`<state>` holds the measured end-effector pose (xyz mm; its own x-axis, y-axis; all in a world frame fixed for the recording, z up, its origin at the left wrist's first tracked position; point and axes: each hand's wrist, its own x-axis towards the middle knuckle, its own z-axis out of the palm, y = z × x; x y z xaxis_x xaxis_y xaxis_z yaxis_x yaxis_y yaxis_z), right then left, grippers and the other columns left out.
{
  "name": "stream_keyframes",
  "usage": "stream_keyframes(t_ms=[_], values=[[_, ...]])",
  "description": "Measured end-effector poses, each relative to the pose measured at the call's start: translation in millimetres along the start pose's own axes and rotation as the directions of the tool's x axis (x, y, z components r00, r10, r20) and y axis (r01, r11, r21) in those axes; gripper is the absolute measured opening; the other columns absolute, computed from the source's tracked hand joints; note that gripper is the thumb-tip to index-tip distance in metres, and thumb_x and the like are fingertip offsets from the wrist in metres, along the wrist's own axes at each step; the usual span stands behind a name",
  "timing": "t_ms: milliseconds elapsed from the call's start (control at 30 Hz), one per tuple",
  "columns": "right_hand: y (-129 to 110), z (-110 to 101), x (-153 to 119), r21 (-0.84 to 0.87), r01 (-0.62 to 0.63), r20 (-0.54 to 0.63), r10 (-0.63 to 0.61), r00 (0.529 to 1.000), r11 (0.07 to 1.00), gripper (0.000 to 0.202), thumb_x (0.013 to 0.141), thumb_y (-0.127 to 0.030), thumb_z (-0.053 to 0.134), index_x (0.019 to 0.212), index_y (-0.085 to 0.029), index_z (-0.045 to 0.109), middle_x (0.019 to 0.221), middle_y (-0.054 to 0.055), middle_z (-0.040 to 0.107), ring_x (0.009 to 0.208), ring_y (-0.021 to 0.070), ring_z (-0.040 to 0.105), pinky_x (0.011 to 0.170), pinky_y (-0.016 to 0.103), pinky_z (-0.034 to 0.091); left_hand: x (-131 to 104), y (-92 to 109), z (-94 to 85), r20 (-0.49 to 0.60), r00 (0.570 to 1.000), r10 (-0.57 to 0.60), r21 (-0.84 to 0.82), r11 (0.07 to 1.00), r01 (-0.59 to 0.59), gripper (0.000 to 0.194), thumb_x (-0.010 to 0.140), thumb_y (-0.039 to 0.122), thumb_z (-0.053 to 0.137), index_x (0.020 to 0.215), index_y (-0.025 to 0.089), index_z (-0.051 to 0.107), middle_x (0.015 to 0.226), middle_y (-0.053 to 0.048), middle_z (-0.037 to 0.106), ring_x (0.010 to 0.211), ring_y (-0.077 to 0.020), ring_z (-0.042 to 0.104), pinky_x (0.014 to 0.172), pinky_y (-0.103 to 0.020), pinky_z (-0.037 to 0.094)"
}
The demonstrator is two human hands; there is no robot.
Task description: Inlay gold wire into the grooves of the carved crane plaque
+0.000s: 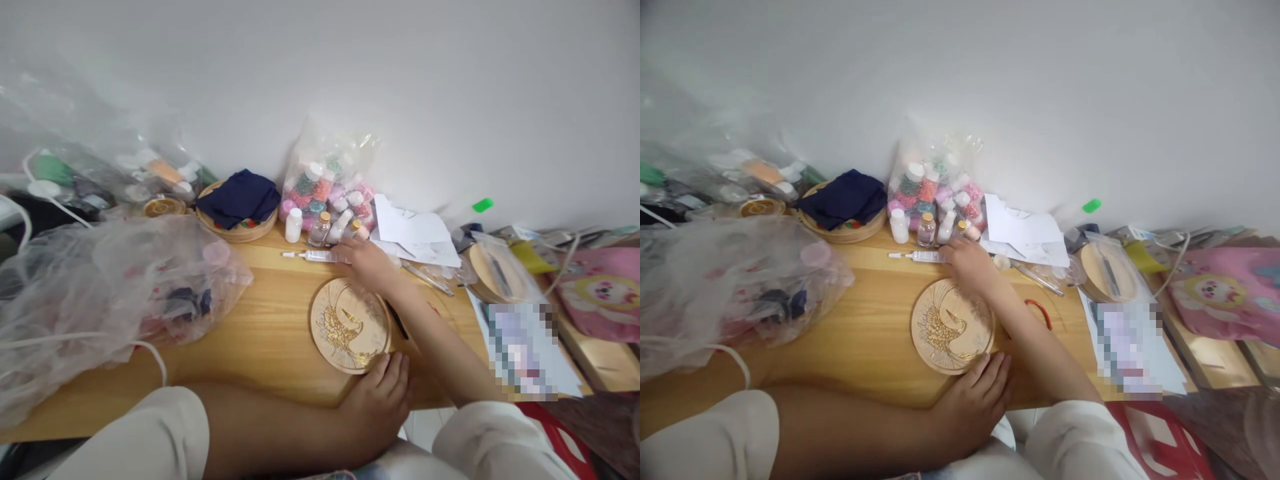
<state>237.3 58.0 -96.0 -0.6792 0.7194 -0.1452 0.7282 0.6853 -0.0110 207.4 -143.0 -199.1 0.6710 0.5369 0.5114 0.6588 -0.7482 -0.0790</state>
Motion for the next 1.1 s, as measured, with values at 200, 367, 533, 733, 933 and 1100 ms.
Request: stream_keyframes(t_ms=[200, 367, 533, 733, 933, 1100], values=[[-18, 14, 10, -0.02, 0.027, -0.011, -0.028, 1.0, 0.999, 0.039, 0.092, -0.007, 0.047, 0.128, -0.01, 0.061, 0.121, 0.017, 0.067, 0.113, 0.0308, 0.06, 0.091, 0.042, 0.042, 0, 1, 3.4, 0.007, 1.0, -0.008, -0.005, 1.0, 0.008, 0.042, 0.1, 0.032, 0.037, 0.119, 0.018, 0.071, 0.132, -0.012, 0.066, 0.126, -0.0281, 0.057, 0.113, -0.051, 0.024], [-34, 12, 18, -0.009, 0.114, -0.032, -0.114, 0.993, 0.993, 0.037, 0.097, -0.028, 0.053, 0.128, -0.009, 0.06, 0.126, 0.019, 0.064, 0.114, 0.0312, 0.059, 0.092, 0.042, 0.042, 0, 2, 2.4, 0.024, 1.0, -0.015, 0.004, 1.0, 0.015, 0.044, 0.1, 0.031, 0.037, 0.128, 0.013, 0.066, 0.133, -0.014, 0.064, 0.126, -0.0285, 0.057, 0.113, -0.05, 0.025], [-51, 17, 42, 0.007, 0.242, -0.032, -0.242, 0.97, 0.97, 0.028, 0.097, -0.029, 0.057, 0.116, -0.012, 0.066, 0.117, 0.015, 0.068, 0.108, 0.0258, 0.061, 0.087, 0.036, 0.042, 0, 0, 0.6, 0.024, 1.0, 0.007, 0.007, 1.0, -0.007, 0.049, 0.101, 0.037, 0.032, 0.129, 0.015, 0.065, 0.134, -0.013, 0.064, 0.125, -0.0277, 0.058, 0.111, -0.049, 0.027], [-56, 31, 57, -0.006, 0.312, -0.088, -0.312, 0.946, 0.95, 0.026, 0.1, -0.029, 0.05, 0.104, -0.01, 0.068, 0.101, 0.015, 0.07, 0.1, 0.0239, 0.061, 0.081, 0.034, 0.042, 0, -1, 1.8, 0.039, 0.999, 0.016, 0.01, 1.0, -0.017, 0.046, 0.1, 0.031, 0.032, 0.13, 0.017, 0.065, 0.135, -0.011, 0.064, 0.124, -0.026, 0.059, 0.111, -0.047, 0.028], [-49, 45, 59, 0.004, 0.437, -0.152, -0.432, 0.889, 0.899, 0.035, 0.103, -0.036, 0.04, 0.106, -0.013, 0.066, 0.096, 0.013, 0.069, 0.094, 0.0215, 0.06, 0.079, 0.032, 0.041, 0, 1, 1.1, 0.038, 0.999, -0.004, -0.006, 1.0, 0.005, 0.046, 0.099, 0.032, 0.034, 0.129, 0.017, 0.066, 0.134, -0.012, 0.065, 0.126, -0.0268, 0.059, 0.112, -0.047, 0.029], [-42, 48, 55, 0.028, 0.536, -0.195, -0.522, 0.831, 0.844, 0.038, 0.102, -0.043, 0.04, 0.104, -0.016, 0.068, 0.09, 0.01, 0.069, 0.088, 0.0203, 0.06, 0.077, 0.031, 0.039, 2, 0, -4.1, 0.066, 0.998, -0.001, -0.014, 1.0, 0.002, 0.044, 0.1, 0.028, 0.034, 0.13, 0.018, 0.065, 0.136, -0.011, 0.064, 0.127, -0.0246, 0.058, 0.111, -0.045, 0.031]])
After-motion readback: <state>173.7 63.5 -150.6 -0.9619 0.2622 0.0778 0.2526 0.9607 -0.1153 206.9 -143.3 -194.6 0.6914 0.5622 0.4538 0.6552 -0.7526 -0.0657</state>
